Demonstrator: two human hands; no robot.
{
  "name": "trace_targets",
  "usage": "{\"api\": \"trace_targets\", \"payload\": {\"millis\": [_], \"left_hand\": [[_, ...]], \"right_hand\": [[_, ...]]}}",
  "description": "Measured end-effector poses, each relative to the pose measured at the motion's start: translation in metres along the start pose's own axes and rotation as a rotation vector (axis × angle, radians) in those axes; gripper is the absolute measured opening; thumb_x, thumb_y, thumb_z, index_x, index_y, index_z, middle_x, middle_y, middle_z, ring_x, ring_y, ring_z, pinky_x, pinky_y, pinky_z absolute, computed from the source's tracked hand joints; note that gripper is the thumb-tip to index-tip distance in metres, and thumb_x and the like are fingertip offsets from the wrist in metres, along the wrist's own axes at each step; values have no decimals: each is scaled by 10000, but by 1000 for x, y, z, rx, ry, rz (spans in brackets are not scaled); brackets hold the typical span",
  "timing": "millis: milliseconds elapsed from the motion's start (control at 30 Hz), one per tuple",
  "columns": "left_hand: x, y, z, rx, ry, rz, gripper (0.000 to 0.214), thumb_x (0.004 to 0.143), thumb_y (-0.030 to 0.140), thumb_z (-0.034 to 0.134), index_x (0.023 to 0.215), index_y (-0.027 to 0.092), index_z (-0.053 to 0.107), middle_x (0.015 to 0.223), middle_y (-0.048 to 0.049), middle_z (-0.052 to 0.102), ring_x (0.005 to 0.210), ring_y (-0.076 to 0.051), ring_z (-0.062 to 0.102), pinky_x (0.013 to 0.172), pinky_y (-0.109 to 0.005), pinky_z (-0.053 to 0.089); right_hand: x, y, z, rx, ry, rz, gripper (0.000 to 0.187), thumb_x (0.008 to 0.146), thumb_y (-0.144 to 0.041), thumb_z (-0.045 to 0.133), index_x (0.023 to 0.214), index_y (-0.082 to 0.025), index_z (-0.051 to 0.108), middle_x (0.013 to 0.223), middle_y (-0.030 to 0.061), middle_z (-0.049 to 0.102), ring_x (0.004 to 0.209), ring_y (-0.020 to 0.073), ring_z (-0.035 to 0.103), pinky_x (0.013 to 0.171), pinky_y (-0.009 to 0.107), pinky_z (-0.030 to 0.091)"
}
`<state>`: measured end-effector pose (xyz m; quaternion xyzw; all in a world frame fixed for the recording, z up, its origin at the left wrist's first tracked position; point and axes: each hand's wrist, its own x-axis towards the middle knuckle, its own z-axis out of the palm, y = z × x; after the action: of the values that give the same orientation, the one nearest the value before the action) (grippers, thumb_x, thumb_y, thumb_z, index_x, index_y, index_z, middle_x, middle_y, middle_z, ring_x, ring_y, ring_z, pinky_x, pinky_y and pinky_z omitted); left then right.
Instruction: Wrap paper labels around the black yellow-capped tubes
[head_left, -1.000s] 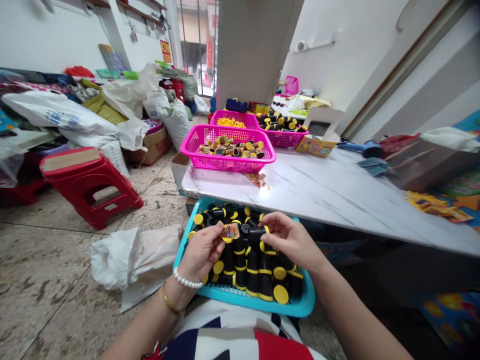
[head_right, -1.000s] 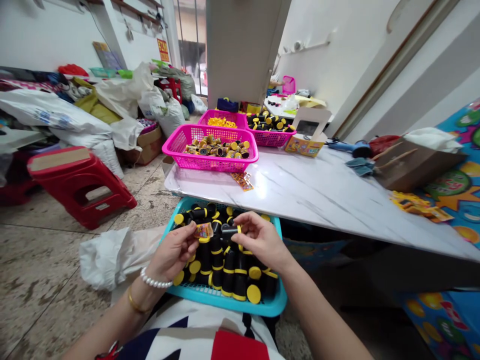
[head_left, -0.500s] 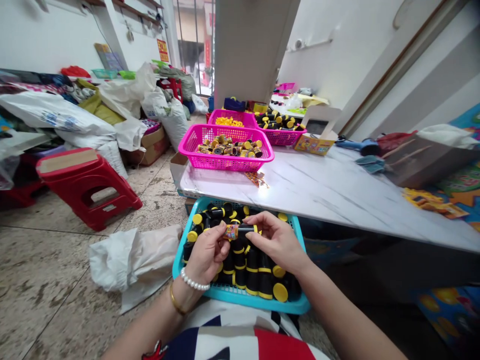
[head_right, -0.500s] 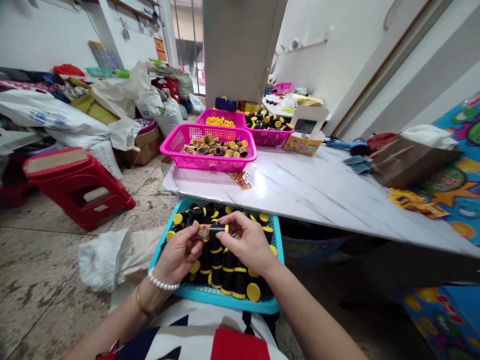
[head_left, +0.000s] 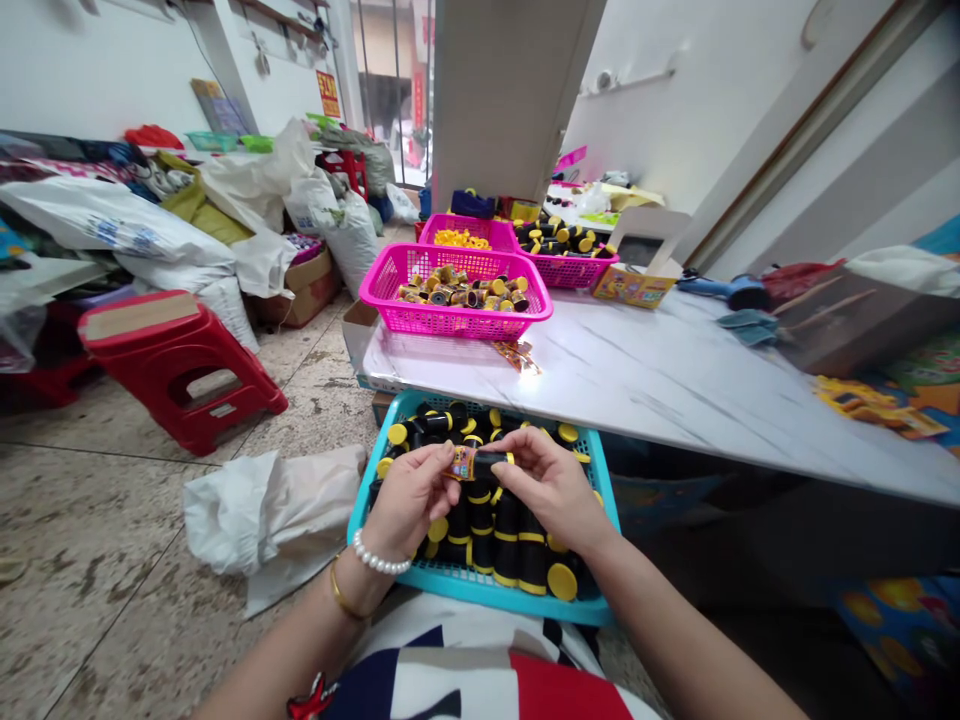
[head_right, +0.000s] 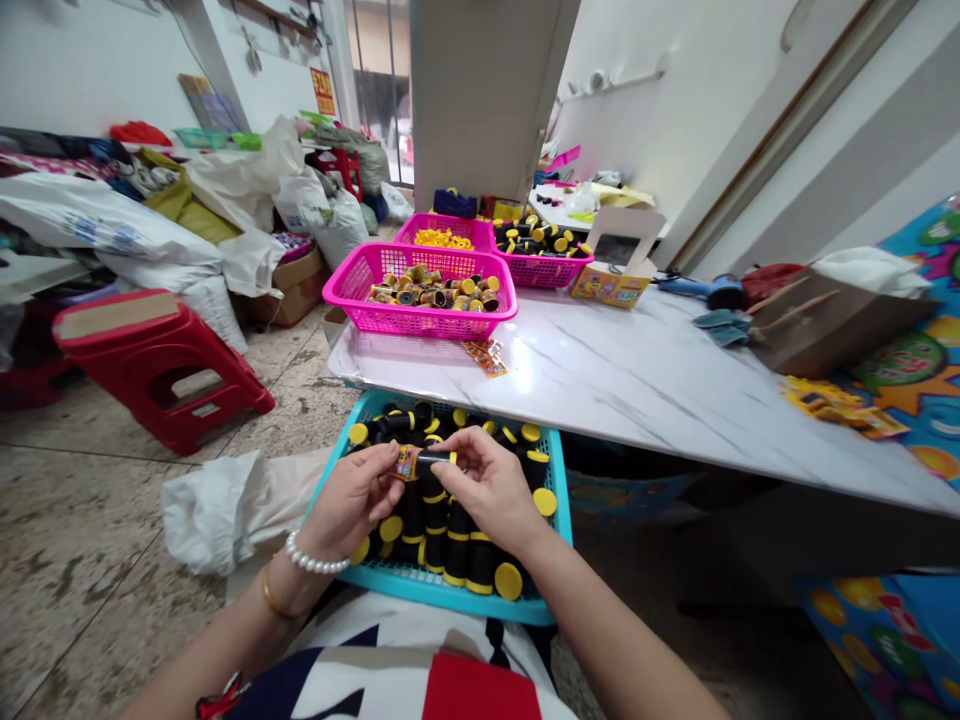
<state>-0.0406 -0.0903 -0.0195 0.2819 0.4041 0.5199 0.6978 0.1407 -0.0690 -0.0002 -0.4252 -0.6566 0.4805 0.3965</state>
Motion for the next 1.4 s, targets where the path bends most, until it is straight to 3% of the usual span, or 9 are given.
{"api": "trace_targets", "payload": {"millis": [267, 467, 633, 767, 867, 1000, 1167, 1300, 1400], "left_hand": [[2, -9, -4, -67, -8, -39, 297, 756, 384, 716, 829, 101, 664, 581, -17, 610, 382, -36, 432, 299, -118, 238], [1, -9, -2, -64, 8, -4, 305, 748, 372, 729, 871, 99, 672, 630, -9, 609, 416, -28, 443, 316, -114, 265], [-4, -13, -5, -56, 38, 3, 260, 760, 361, 723, 803, 113, 654, 582, 13, 559, 441, -39, 448, 333, -116, 280], [-9, -11, -7, 25, 103, 119, 299, 758, 345, 733, 970, 151, 649, 717, -4, 607, 565, -67, 535, 395, -121, 357], [-11, -4, -6, 166, -59, 123, 429, 728, 327, 762, 1097, 164, 617, 874, -49, 643, 693, -127, 600, 460, -173, 450], [-10, 0, -2, 292, -161, 95, 331, 773, 370, 716, 967, 109, 654, 701, -27, 609, 589, -100, 548, 485, -186, 449], [-4, -4, 7, 249, -244, 83, 316, 762, 384, 727, 890, 109, 641, 651, 2, 586, 541, -80, 528, 504, -188, 446], [-3, -2, 5, 196, -279, 0, 412, 786, 413, 696, 1075, 133, 608, 768, -34, 632, 600, -119, 600, 494, -208, 476], [-7, -2, 6, 251, -252, 32, 370, 781, 365, 712, 1057, 141, 610, 772, -26, 635, 569, -98, 583, 480, -193, 467]], "right_hand": [[-8, 4, 0, -171, 90, -43, 149, 832, -304, 640, 944, -212, 607, 827, 19, 656, 662, 131, 579, 567, 241, 453], [-7, 6, 6, 108, 48, -18, 154, 834, -314, 640, 920, -223, 550, 1073, 61, 677, 944, 180, 647, 759, 286, 523], [-13, 8, 3, -136, 34, 16, 143, 829, -286, 638, 948, -213, 607, 731, -10, 636, 583, 112, 549, 511, 224, 420], [-18, 7, 1, -172, 87, -23, 150, 806, -268, 664, 940, -210, 627, 762, 1, 627, 625, 123, 553, 551, 238, 452], [-20, 5, 3, -62, 50, -53, 187, 811, -264, 673, 986, -218, 628, 930, 38, 659, 758, 150, 617, 655, 265, 519], [-22, 1, 5, -61, 8, -171, 246, 828, -208, 658, 1069, -256, 656, 1126, 58, 590, 951, 174, 622, 772, 287, 548], [-20, -1, 3, -248, 56, -314, 305, 802, -173, 694, 1092, -266, 680, 984, 35, 617, 852, 157, 624, 763, 300, 543], [-22, 1, -3, -302, 107, -369, 341, 767, -129, 722, 1081, -248, 661, 964, 29, 664, 853, 164, 635, 773, 308, 545], [-24, 4, -3, -335, 140, -463, 289, 763, -123, 731, 1023, -240, 688, 980, 40, 695, 915, 184, 646, 820, 324, 539]]}}
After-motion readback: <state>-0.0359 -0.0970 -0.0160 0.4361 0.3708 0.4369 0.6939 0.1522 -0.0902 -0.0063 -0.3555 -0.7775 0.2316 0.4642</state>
